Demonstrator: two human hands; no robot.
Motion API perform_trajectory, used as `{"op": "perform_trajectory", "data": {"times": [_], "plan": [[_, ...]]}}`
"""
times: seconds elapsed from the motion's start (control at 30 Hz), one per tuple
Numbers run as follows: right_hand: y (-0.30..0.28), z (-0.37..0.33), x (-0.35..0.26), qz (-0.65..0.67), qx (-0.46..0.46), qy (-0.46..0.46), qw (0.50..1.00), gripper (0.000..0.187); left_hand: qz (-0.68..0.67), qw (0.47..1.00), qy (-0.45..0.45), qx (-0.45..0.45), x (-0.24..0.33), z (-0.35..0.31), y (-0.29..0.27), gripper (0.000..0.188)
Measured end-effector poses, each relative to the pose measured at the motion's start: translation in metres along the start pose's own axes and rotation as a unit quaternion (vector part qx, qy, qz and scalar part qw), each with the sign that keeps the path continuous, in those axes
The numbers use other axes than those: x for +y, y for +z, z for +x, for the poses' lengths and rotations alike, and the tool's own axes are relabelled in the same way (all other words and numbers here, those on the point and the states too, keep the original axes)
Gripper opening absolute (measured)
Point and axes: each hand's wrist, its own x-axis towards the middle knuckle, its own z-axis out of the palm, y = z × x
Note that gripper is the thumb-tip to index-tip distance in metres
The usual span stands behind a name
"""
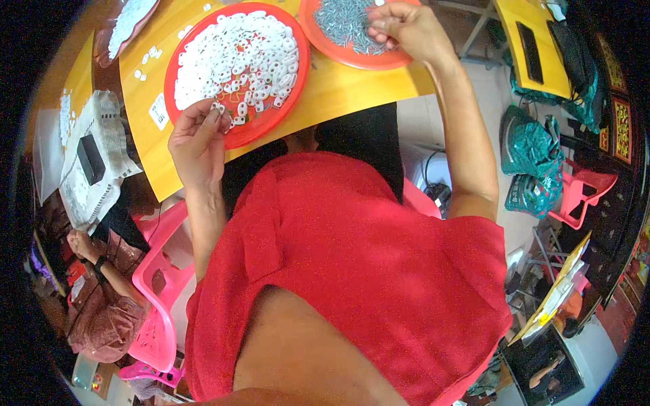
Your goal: Manual assembly of small white plastic components by inserting metal pins or screws.
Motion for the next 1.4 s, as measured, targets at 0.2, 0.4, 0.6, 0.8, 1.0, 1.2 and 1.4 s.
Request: {"op": "perform_trajectory", "data": {"times": [0.2, 0.4, 0.6, 0.8, 1.0, 1.2, 1.4], "plan": [[-0.004, 0.007, 0.01, 0.012, -0.003, -0.002, 1.0, 0.012, -0.023, 1.0, -0.001, -0.019, 0.003, -0.002, -0.001, 0.018], [0.0, 0.002, 0.001, 0.08, -0.029, 0.011, 0.996, 0.013, -0.028, 0.999, -0.007, -0.028, 0.0, -0.002, -0.009, 0.019], [-0.005, 0.001, 0.007, 0.07, -0.025, 0.004, 0.997, 0.014, -0.028, 0.999, -0.009, -0.019, 0.001, -0.002, -0.004, 0.018], [-0.006, -0.011, -0.024, 0.157, -0.013, -0.22, 0.963, 0.008, -0.032, 0.999, -0.012, -0.023, 0.001, -0.002, -0.009, 0.018], [-0.017, -0.005, 0.014, -0.414, 0.023, -0.087, 0.906, 0.022, -0.028, 0.999, -0.016, -0.018, -0.001, -0.001, -0.006, 0.018], [0.006, -0.005, -0.002, -0.526, -0.01, -0.071, 0.847, 0.018, -0.013, 1.0, -0.009, -0.019, -0.001, -0.004, -0.007, 0.018], [-0.002, -0.007, -0.01, -0.419, -0.018, -0.051, 0.907, 0.011, -0.028, 0.999, -0.014, -0.017, 0.001, -0.003, -0.007, 0.018]]}}
